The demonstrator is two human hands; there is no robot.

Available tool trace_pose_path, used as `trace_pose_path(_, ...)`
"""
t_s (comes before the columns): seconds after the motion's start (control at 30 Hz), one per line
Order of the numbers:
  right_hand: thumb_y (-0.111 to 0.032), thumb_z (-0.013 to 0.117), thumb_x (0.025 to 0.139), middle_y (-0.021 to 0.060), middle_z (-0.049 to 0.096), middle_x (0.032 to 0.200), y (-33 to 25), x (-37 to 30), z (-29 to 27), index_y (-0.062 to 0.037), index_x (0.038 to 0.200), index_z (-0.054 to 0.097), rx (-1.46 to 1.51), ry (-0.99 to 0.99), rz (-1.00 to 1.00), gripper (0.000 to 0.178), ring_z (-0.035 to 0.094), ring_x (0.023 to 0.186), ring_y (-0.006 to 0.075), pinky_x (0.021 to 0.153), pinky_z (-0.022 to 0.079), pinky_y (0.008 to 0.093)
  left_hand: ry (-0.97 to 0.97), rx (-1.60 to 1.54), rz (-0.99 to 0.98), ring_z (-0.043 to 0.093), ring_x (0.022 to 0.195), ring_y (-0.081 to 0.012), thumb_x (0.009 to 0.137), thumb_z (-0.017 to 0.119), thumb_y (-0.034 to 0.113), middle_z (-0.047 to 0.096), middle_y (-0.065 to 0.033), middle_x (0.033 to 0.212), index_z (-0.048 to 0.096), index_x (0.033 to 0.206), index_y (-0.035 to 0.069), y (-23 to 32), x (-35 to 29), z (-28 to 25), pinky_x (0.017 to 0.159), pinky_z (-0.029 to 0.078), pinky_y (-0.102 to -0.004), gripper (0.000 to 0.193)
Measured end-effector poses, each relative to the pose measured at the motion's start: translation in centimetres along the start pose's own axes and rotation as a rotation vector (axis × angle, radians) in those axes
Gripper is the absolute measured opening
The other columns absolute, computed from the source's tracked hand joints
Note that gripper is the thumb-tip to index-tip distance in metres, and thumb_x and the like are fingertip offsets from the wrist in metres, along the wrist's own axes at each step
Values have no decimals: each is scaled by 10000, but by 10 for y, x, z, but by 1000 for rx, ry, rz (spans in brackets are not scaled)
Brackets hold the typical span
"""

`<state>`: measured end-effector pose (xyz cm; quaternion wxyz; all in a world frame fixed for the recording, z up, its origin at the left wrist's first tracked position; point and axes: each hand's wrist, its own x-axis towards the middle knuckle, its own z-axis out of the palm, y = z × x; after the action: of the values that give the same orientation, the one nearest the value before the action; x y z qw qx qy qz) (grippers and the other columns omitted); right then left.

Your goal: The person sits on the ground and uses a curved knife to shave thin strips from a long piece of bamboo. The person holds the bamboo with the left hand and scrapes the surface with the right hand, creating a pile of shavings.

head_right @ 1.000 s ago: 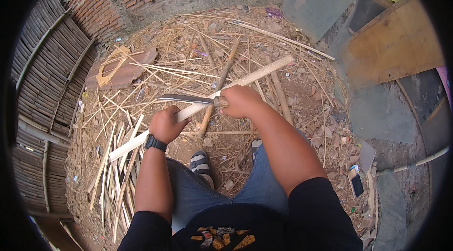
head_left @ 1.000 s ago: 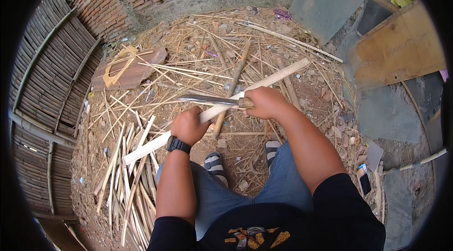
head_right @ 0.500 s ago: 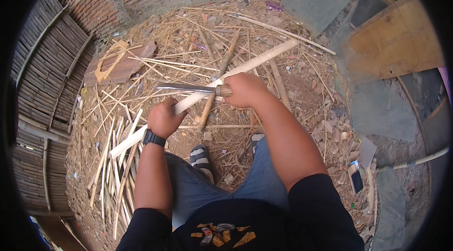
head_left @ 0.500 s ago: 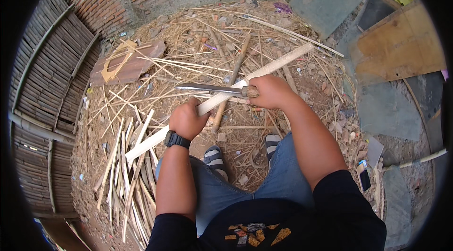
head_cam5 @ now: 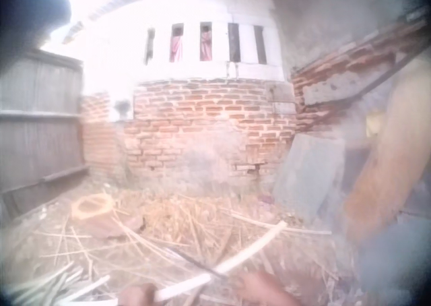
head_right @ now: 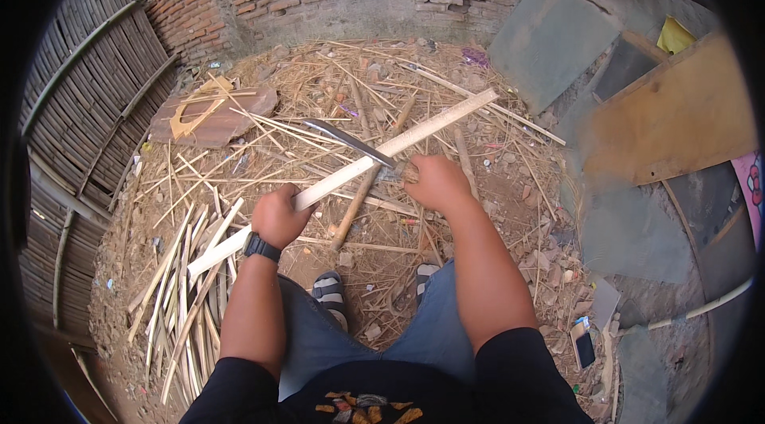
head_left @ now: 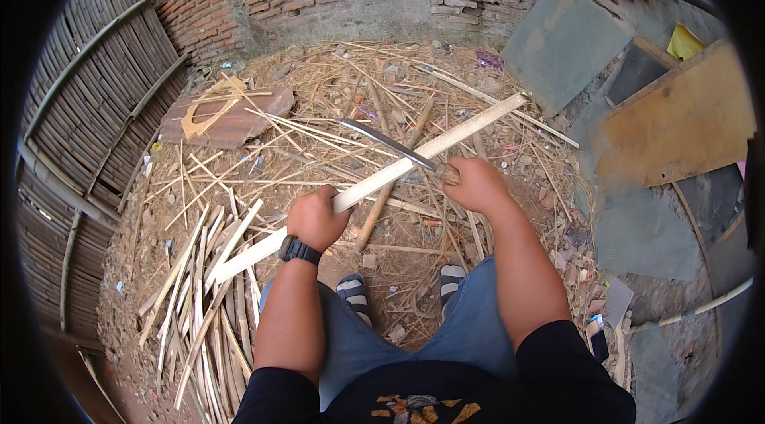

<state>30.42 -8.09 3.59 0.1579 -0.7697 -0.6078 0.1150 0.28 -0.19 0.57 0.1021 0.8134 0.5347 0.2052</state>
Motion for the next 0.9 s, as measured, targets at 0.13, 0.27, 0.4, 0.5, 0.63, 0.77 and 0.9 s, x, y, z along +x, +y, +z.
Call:
trace_pose_path(0.13, -327, 822, 813, 187, 745, 934, -6, -8, 17, -86, 1038, 728, -35, 1, -174, 342, 725, 937, 396, 821, 566, 508, 2, -18, 10, 744, 815, -386, 819, 841, 375, 761, -177, 851, 748, 966, 82, -6, 1, 7, 738, 596, -486, 340)
trace_pose_path(0.27, -309, 813, 812, 189, 747, 976, -3, -1, 10, -78, 1049, 724, -3, -44, -133, 343, 720, 974, 400, 850, 566, 503, 29, -27, 25, 740, 812, -391, 825, 828, 368, 761, -171, 854, 745, 972, 87, -6, -2, 6, 735, 597, -488, 328)
trace_pose_path(0.4, -305, 798, 831, 206, 749, 1032, 16, 6, 10, -66, 1096, 729, 36, 35, -13, 363, 713, 1030, 406, 901, 566, 507, 41, 0, 25, 738, 814, -389, 825, 824, 379, 760, -162, 853, 745, 953, 98, -3, 0, 4, 732, 595, -486, 320)
trace_pose_path(0.5, -315, 802, 829, 206, 749, 1042, 14, 2, 14, -62, 1105, 727, -10, 40, -23, 381, 713, 1039, 400, 901, 566, 510, 36, 14, 41, 736, 814, -389, 827, 821, 387, 758, -162, 852, 740, 938, 98, -7, 2, 7, 730, 593, -486, 320)
trace_pose_path(0.63, -325, 809, 817, 202, 748, 1043, -7, -1, 14, -56, 1103, 726, -55, -111, -138, 401, 716, 1037, 389, 895, 566, 510, 13, 3, 0, 734, 819, -391, 829, 820, 393, 756, -166, 853, 734, 930, 91, -3, -1, 4, 741, 589, -491, 331)
trace_pose_path(0.77, -329, 813, 812, 201, 748, 1031, 1, -1, 5, -59, 1112, 729, 18, -57, -124, 412, 717, 1022, 389, 890, 568, 504, 24, -11, -9, 736, 828, -389, 826, 824, 402, 755, -169, 853, 737, 939, 91, -1, -1, 3, 755, 588, -493, 342)
trace_pose_path(0.9, -323, 809, 813, 203, 748, 1043, 20, 7, 3, -67, 1147, 734, 39, 62, 0, 427, 714, 1033, 395, 899, 567, 494, 43, -14, -8, 733, 799, -393, 808, 854, 393, 750, -180, 824, 750, 933, 80, -4, 1, 3, 727, 582, -487, 353)
